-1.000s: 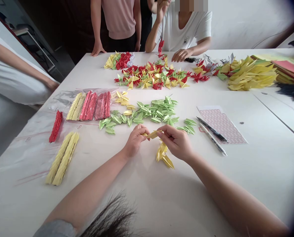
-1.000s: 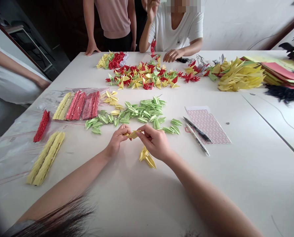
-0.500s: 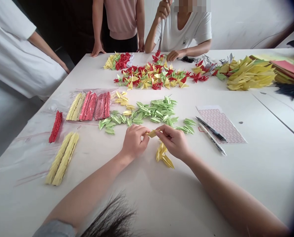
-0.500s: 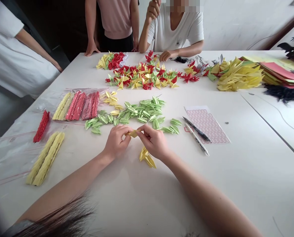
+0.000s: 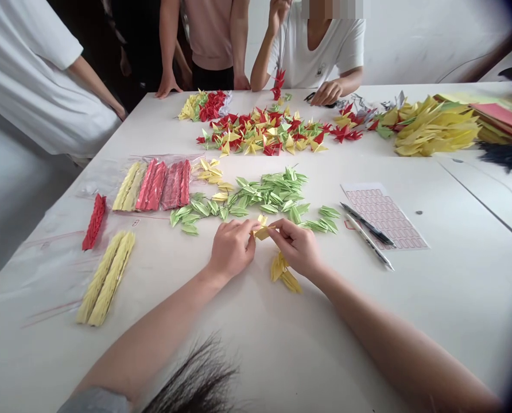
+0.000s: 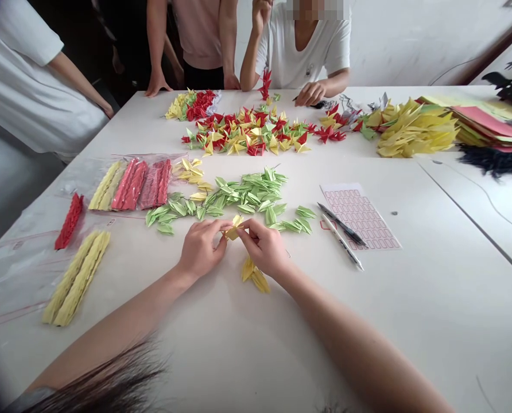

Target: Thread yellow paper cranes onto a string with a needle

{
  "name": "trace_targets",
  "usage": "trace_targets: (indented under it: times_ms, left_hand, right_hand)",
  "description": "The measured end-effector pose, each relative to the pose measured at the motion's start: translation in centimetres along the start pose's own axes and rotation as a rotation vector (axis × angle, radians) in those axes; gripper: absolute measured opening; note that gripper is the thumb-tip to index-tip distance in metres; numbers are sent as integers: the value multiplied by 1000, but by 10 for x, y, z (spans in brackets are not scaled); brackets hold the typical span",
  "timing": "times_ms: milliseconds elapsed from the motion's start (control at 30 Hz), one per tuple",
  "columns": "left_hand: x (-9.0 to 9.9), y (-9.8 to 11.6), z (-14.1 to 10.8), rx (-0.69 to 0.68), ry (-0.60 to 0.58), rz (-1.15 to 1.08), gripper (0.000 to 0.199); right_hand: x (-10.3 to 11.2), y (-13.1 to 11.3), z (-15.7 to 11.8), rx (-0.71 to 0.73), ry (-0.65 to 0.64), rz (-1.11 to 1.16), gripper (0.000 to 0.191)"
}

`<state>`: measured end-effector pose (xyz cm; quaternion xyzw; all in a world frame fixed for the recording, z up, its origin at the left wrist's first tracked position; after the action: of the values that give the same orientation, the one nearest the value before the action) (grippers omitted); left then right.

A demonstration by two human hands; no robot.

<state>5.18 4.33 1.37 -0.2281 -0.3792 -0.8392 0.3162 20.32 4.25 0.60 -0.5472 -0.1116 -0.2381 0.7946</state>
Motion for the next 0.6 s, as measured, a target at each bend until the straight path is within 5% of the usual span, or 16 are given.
trace_targets:
  times_ms: [333,600]
  left_hand:
    - [-10,-5,-7,193,63,-400,13]
    - [-16,-27,-5,710,28,-624,24]
  right_hand:
    - [-12,20,-2,-212,-10,319,32]
    - [-16,25,-4,-336,12,511,33]
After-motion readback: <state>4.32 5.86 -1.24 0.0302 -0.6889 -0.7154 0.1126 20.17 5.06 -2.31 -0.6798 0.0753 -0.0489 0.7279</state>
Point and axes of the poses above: each hand's wrist, its own z-axis towards the middle knuckle, its own x-axis out of the back of the hand, y = z × x, the point moved 6 cm from there along z, towards the middle knuckle, and after that the axes turned 15 degrees about y, right-handed, at the moved point
